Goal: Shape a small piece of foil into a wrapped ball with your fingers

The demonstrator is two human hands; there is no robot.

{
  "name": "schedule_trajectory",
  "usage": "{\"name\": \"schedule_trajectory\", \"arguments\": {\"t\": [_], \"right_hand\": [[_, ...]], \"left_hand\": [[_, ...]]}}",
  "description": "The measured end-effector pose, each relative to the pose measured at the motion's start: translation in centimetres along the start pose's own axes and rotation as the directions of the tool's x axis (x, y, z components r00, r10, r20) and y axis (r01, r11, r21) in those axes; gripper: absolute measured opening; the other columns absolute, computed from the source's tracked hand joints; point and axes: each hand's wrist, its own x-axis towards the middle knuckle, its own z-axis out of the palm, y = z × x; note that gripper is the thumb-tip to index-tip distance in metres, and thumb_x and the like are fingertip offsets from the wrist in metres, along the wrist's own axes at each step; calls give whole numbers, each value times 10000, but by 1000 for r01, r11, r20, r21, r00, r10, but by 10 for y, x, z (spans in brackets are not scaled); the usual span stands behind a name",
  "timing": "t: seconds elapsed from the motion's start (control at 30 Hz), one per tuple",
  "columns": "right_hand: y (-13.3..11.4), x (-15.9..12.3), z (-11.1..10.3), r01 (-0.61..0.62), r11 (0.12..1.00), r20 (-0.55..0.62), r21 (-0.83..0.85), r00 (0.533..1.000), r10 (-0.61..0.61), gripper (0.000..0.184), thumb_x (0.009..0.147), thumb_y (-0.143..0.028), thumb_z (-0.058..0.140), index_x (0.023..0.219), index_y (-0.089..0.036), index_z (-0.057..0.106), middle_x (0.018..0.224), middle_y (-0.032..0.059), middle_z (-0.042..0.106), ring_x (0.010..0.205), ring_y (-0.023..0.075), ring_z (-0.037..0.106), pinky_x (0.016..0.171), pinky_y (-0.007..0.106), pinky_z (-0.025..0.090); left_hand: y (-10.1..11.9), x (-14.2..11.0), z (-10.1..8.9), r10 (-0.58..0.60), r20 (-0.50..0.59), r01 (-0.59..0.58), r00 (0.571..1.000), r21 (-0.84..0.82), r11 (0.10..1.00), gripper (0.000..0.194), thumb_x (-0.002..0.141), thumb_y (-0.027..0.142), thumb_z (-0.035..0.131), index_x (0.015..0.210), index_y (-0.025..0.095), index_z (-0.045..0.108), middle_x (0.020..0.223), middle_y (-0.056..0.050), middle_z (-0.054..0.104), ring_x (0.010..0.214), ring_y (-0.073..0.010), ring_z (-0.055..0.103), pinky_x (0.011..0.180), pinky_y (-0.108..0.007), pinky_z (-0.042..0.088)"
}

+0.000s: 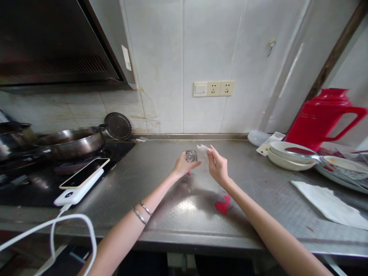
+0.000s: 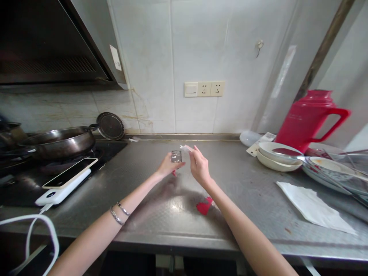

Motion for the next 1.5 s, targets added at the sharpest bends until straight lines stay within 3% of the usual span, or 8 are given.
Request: {"name": "schedule_trajectory", "arguments": {"t": [0.4,0.6,0.8,0.93,1.03,1.23,1.4,1.5], "right_hand": [[4,-10,9,74,996,223,52,971,-83,323,932,-249,381,1183,-279,581,1174,18,660,1105,207,615,1087,478,385],[-3,-9,3,-19,1000,147,10,989,17,286,931,-345,399,876,-227,653,865,48,712,837,218,682,805,347,530],[-6,2,-3,-222,974,-83,-54,973,217,371,944,-439,369,803,-197,613,636,1,615,575,131,580,567,231,462],[0,3,-2,9,998,96,-64,995,-3,275,946,-328,385,988,-241,642,936,39,707,926,205,666,851,356,524],[0,-1,0,222,975,293,-4,932,-212,289,936,-223,392,1105,-249,625,1109,49,685,1143,212,590,1032,428,441],[-9,-5,4,352,936,320,28,884,-342,295,927,-172,401,1139,-217,602,1107,81,686,1055,199,643,1037,449,443],[-15,-6,5,194,980,235,42,951,-199,262,935,-258,412,851,-197,653,786,59,709,861,210,691,760,301,544],[-14,-5,5,-14,999,139,37,990,9,326,936,-356,424,766,-172,633,626,15,628,581,133,609,530,203,438]], "left_hand": [[6,-4,4,35,118,-30,992,-39,999,370,656,389,730,946,168,666,552,63,492,407,-43,419,350,-163,418],[5,-4,3,-34,94,43,995,-85,995,393,624,387,770,899,143,632,539,64,498,386,-35,407,353,-165,423],[4,-6,7,-80,45,83,996,-66,994,541,544,326,837,984,147,579,572,57,534,407,-45,441,367,-166,422],[6,-8,11,-31,99,29,995,26,999,538,582,303,794,1051,161,571,610,47,558,423,-65,469,351,-173,421],[7,-8,9,28,184,-37,982,44,998,395,652,286,707,1016,172,603,584,53,536,408,-72,461,337,-183,425],[1,-6,-1,19,213,-3,977,-75,997,290,657,331,665,866,135,619,539,51,490,391,-73,444,351,-215,451],[-2,-4,-2,-43,165,65,985,-129,989,406,606,304,737,937,140,568,549,68,482,389,-60,435,364,-206,450],[1,-4,0,-51,190,64,980,-63,996,364,616,329,757,876,144,582,532,67,471,375,-54,415,353,-204,443]]}}
